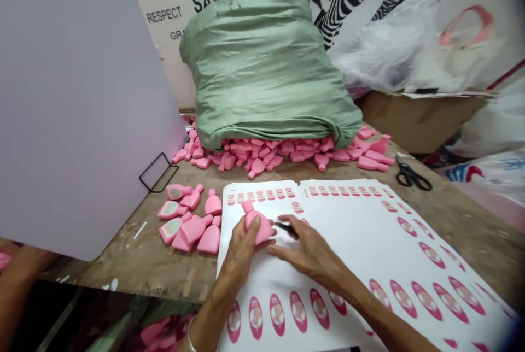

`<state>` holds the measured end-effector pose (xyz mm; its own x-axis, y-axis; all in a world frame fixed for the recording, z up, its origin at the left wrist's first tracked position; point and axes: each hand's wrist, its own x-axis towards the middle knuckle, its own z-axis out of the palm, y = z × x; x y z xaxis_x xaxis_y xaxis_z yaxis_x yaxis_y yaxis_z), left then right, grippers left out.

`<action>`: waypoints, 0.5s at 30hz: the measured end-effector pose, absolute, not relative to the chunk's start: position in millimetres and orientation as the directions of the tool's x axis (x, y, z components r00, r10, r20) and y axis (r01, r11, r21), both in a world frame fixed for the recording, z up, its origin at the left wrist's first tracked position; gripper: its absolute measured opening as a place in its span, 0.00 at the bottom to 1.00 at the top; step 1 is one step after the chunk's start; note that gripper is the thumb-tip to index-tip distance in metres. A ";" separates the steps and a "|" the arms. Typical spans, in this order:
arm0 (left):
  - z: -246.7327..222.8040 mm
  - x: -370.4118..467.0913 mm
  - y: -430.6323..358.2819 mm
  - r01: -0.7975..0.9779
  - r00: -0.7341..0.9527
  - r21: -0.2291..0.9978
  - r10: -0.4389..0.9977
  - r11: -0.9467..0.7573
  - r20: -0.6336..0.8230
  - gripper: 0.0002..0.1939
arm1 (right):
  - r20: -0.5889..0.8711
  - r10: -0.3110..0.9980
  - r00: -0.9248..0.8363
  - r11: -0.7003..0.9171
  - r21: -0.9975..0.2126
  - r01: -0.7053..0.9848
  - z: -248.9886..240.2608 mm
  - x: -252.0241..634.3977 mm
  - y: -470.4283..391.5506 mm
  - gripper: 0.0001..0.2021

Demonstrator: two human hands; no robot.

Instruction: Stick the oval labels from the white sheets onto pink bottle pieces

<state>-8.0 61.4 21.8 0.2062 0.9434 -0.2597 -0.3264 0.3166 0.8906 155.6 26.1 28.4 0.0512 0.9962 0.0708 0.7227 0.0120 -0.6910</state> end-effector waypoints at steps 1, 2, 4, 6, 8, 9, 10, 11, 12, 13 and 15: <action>19.3 -12.6 58.4 -0.301 0.186 0.900 0.945 0.316 -0.270 0.21 | 0.034 0.984 0.175 -0.110 -0.661 0.743 23.1 164.9 19.6 0.32; 17.1 -19.5 55.8 -0.269 0.151 0.912 0.949 0.309 -0.277 0.21 | 0.003 0.953 0.304 -0.236 -0.625 0.744 16.7 177.1 15.5 0.34; 13.8 -35.1 50.8 -0.205 0.073 0.932 0.954 0.299 -0.291 0.21 | -0.080 0.910 0.406 -0.370 -0.596 0.712 2.1 202.2 12.1 0.29; 11.7 -46.4 45.0 -0.164 0.057 0.938 0.953 0.304 -0.299 0.20 | -0.148 0.916 0.372 -0.375 -0.640 0.670 -10.3 217.1 10.7 0.21; 10.5 -50.6 39.3 -0.146 0.084 0.942 0.953 0.301 -0.291 0.19 | -0.144 0.928 0.345 -0.341 -0.700 0.627 -16.5 219.2 8.3 0.17; 10.2 -50.8 37.0 -0.149 0.095 0.944 0.955 0.294 -0.282 0.18 | -0.122 0.931 0.344 -0.320 -0.724 0.611 -17.0 217.9 6.7 0.17; 10.1 -50.3 35.4 -0.158 0.095 0.943 0.955 0.292 -0.280 0.18 | -0.102 0.936 0.338 -0.297 -0.745 0.597 -16.0 217.4 5.2 0.17; 10.2 -49.8 34.7 -0.171 0.083 0.939 0.954 0.297 -0.287 0.18 | -0.085 0.940 0.330 -0.274 -0.763 0.585 -14.0 219.2 3.6 0.17; 10.3 -49.5 34.7 -0.184 0.064 0.934 0.952 0.305 -0.299 0.19 | -0.069 0.944 0.322 -0.252 -0.779 0.574 -11.4 224.9 2.1 0.18; 10.5 -49.5 35.5 -0.196 0.047 0.930 0.950 0.312 -0.309 0.19 | -0.052 0.945 0.323 -0.238 -0.787 0.569 -8.5 235.3 0.2 0.19; 10.7 -50.0 38.1 -0.198 0.037 0.928 0.948 0.317 -0.316 0.20 | -0.027 0.929 0.369 -0.255 -0.770 0.585 -2.9 270.0 -5.9 0.19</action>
